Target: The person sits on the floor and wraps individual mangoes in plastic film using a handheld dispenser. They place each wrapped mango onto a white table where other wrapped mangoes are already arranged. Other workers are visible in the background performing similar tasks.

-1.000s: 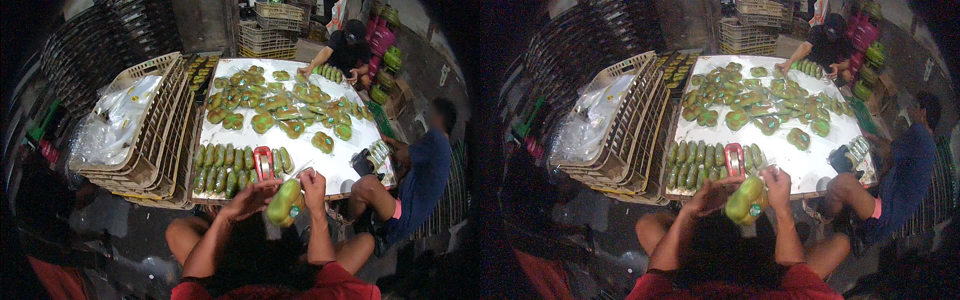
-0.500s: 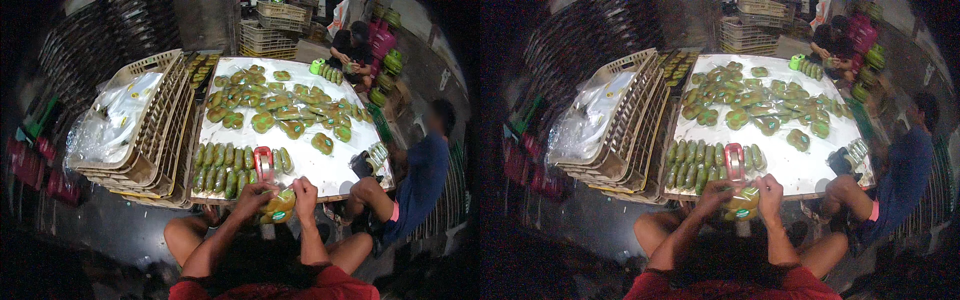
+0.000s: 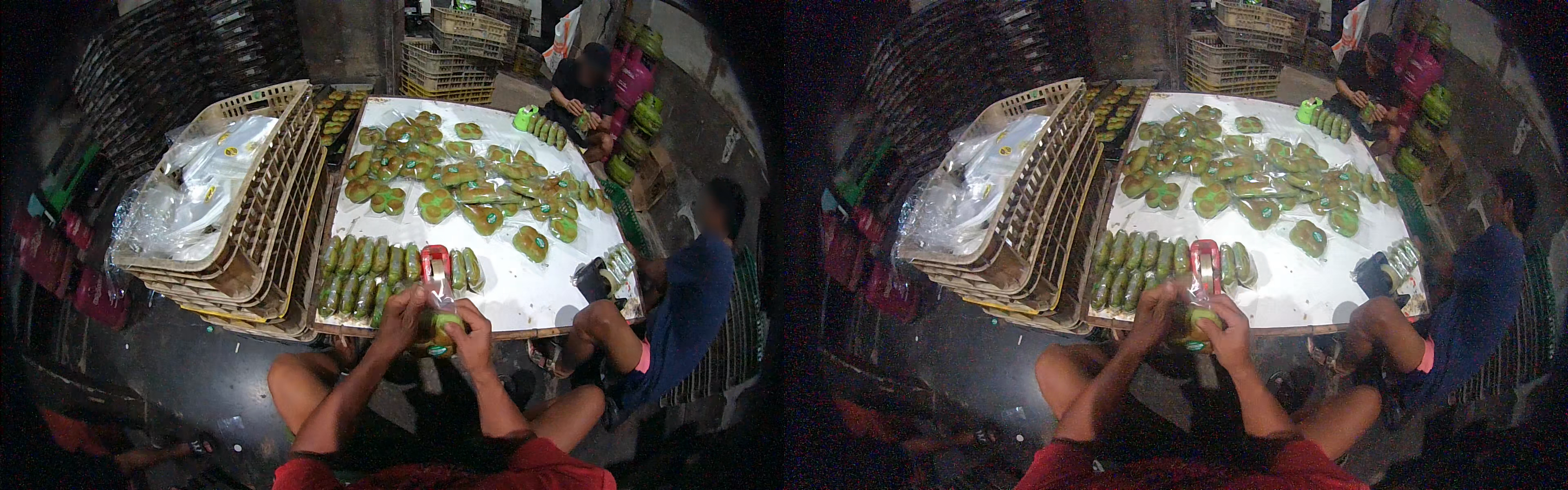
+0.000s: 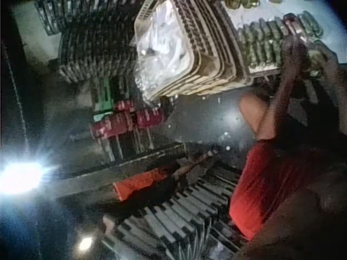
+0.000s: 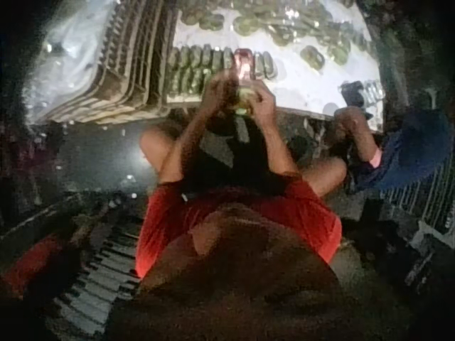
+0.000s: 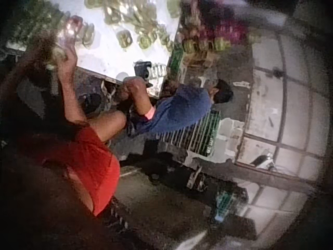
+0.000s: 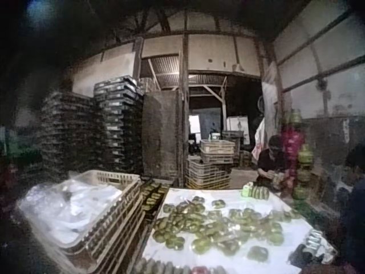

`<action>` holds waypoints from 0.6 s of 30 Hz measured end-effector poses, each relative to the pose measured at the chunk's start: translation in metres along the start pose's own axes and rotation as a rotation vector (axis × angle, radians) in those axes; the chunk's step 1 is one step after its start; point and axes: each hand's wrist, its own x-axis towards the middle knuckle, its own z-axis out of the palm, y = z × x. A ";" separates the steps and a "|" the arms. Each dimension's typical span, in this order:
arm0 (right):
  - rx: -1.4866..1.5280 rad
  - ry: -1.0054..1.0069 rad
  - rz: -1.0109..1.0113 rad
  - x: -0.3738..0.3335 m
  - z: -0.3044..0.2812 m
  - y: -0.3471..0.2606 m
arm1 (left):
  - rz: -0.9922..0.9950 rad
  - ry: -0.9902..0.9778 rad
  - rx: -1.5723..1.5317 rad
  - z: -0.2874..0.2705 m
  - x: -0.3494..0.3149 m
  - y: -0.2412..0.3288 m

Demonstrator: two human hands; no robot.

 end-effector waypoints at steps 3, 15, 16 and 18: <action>0.050 -0.007 0.177 -0.002 0.002 0.009 | -0.027 0.033 0.268 -0.001 0.002 0.017; 0.390 0.057 0.433 0.007 0.004 0.026 | -0.007 -0.091 0.180 -0.007 0.002 -0.004; 0.408 0.074 0.451 0.009 0.004 0.023 | 0.050 -0.123 0.281 -0.006 0.001 -0.002; 0.398 0.087 0.369 0.012 0.003 0.024 | -0.096 -0.082 0.158 0.001 0.001 0.003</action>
